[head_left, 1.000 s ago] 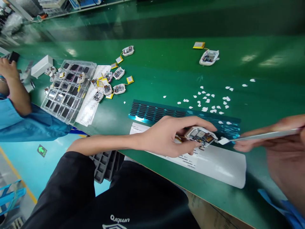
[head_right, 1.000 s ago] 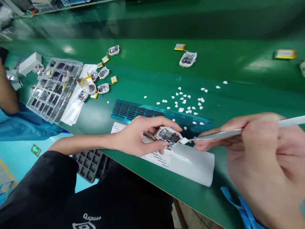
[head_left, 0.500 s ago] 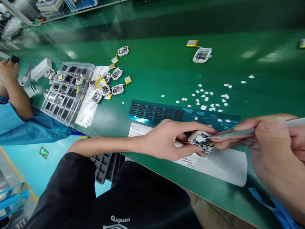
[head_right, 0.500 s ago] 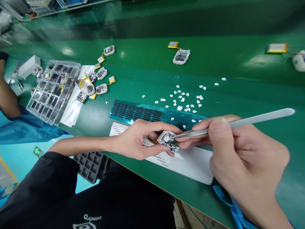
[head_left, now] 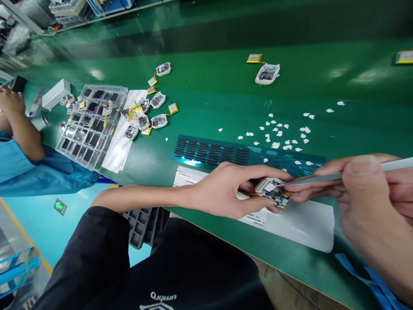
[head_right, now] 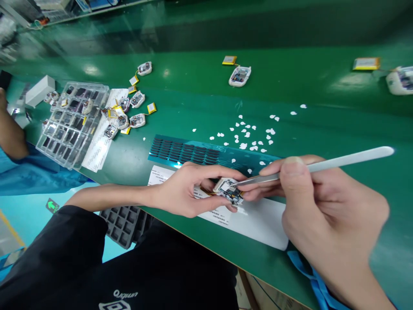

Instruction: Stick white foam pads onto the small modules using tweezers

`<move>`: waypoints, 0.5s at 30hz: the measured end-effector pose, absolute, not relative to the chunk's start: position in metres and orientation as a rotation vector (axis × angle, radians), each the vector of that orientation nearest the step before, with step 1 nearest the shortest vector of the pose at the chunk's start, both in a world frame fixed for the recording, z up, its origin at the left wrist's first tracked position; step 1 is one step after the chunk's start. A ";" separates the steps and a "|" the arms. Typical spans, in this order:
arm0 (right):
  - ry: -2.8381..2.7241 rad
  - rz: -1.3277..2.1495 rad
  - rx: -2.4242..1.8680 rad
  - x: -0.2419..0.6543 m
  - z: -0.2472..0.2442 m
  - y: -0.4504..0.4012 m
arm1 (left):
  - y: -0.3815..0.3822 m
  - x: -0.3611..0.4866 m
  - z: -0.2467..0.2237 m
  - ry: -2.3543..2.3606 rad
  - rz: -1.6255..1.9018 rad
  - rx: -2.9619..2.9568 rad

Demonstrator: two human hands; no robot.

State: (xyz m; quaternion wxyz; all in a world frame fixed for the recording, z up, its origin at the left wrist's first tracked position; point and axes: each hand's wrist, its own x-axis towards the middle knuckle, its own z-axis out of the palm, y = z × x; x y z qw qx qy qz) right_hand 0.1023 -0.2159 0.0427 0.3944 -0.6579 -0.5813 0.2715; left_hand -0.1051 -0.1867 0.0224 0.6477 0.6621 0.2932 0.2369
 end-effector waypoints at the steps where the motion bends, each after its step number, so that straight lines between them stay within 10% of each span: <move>1: -1.457 0.708 -1.678 0.102 0.043 -0.216 | -0.187 -0.105 0.022 0.670 0.539 1.506; 15: -1.623 0.605 -1.661 0.101 0.050 -0.219 | -0.186 -0.104 0.023 0.693 0.545 1.507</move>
